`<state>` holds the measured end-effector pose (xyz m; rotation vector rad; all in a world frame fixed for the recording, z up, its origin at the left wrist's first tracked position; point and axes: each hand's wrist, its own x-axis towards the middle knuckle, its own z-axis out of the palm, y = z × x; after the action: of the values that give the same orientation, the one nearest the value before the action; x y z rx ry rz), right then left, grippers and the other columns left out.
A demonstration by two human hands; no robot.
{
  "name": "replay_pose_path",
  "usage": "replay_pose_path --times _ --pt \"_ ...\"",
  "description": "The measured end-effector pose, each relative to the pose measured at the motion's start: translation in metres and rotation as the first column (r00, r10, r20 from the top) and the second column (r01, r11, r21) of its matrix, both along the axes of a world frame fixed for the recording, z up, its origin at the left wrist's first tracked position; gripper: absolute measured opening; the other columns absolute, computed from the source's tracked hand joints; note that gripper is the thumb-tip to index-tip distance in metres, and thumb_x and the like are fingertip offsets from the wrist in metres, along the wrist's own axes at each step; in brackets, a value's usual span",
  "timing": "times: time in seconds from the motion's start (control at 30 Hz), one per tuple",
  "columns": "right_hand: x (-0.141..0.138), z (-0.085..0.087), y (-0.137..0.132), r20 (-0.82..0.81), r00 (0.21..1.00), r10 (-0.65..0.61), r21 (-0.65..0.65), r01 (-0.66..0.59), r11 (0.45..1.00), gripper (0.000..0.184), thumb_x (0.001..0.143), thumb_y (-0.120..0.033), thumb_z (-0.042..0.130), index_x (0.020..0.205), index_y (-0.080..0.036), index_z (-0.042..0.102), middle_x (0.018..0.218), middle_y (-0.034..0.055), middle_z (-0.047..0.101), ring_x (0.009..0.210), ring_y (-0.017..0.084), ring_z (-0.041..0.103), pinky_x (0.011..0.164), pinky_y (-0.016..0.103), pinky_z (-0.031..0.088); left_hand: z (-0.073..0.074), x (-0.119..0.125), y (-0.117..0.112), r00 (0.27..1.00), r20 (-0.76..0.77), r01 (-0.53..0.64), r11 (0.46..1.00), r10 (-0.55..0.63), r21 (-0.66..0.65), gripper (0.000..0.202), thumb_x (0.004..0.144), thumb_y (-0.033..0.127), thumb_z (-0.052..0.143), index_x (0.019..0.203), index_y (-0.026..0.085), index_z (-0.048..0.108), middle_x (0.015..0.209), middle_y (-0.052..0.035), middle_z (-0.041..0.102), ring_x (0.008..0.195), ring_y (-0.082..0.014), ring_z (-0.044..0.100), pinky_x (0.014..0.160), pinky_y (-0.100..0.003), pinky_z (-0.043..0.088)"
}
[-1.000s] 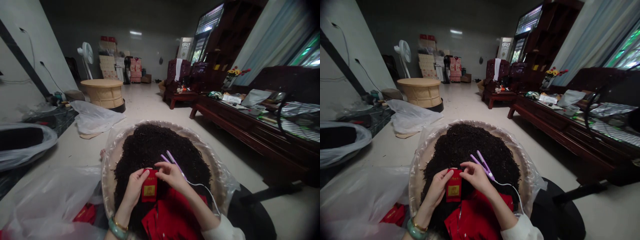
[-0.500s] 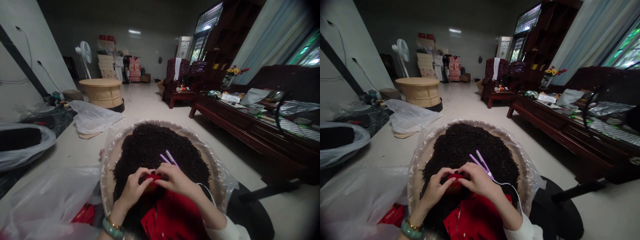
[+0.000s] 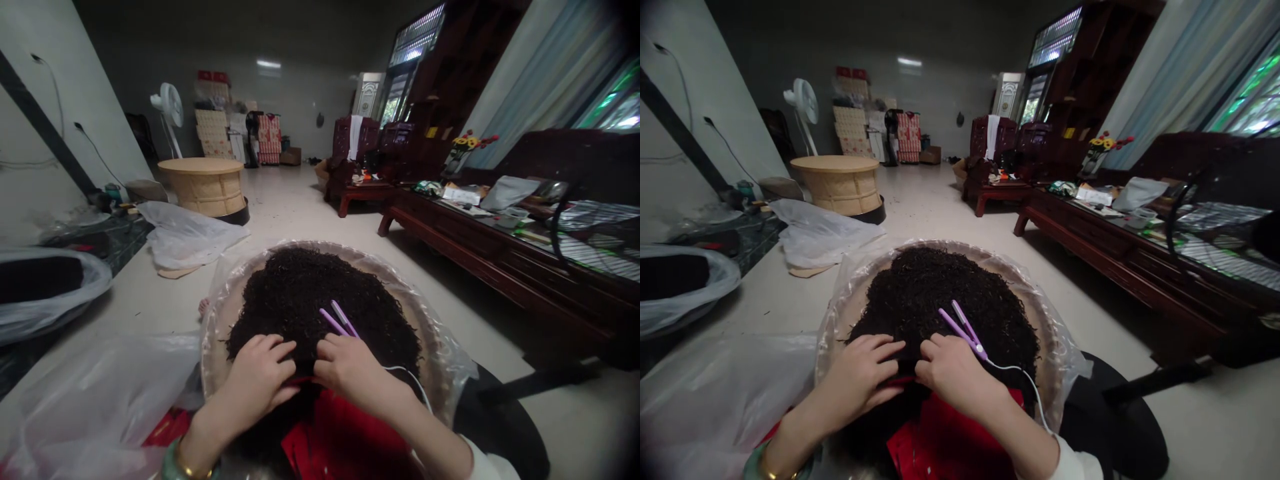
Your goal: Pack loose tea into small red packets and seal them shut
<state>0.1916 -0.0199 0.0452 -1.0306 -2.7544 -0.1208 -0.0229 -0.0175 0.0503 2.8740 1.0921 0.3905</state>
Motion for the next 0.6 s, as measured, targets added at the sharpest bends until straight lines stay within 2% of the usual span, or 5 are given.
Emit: replay_pose_path --times 0.13,0.3,0.47,0.6 --pt "0.0 0.0 -0.008 -0.014 0.998 -0.06 -0.043 0.06 0.997 0.015 0.084 -0.031 0.066 0.074 -0.02 0.068 0.081 0.0027 0.059 0.074 0.017 0.052 0.057 0.027 0.04 -0.004 0.005 -0.011 0.996 -0.048 -0.079 0.996 0.078 -0.038 0.007 0.078 0.027 0.069 0.082 0.022 0.069 0.112 -0.0068 0.07 0.097 -0.0264 0.061 0.078 -0.039 0.046" --pt "-0.006 0.009 -0.008 -0.084 0.996 -0.034 -0.097 0.026 0.995 0.009 0.081 -0.03 0.068 0.085 -0.022 0.07 0.113 0.0067 0.058 0.099 0.022 0.053 0.077 0.033 0.047 -0.001 0.012 -0.013 0.994 -0.064 -0.093 0.986 0.085 -0.137 0.01 0.082 0.017 0.056 0.087 0.019 0.064 0.093 -0.006 0.069 0.082 -0.0223 0.062 0.071 -0.034 0.047" --pt "-0.014 0.011 -0.002 -0.051 0.997 -0.06 -0.162 0.051 0.985 0.017 0.079 -0.037 0.069 0.085 -0.021 0.07 0.096 0.0068 0.061 0.092 0.023 0.054 0.076 0.035 0.047 -0.004 0.011 -0.012 0.998 0.059 -0.009 0.97 0.024 -0.244 0.015 0.082 0.011 0.048 0.09 0.02 0.058 0.09 -0.0037 0.065 0.078 -0.0187 0.061 0.069 -0.029 0.048" --pt "-0.01 0.009 0.003 -0.143 0.986 -0.088 -0.214 0.056 0.975 0.012 0.08 -0.029 0.069 0.082 -0.018 0.067 0.092 0.0066 0.061 0.085 0.021 0.056 0.072 0.032 0.047 -0.011 0.005 -0.01 0.958 0.274 0.001 0.954 0.085 -0.299 0.016 0.086 0.015 0.042 0.092 0.02 0.056 0.089 -0.0045 0.065 0.079 -0.0184 0.062 0.071 -0.029 0.049"
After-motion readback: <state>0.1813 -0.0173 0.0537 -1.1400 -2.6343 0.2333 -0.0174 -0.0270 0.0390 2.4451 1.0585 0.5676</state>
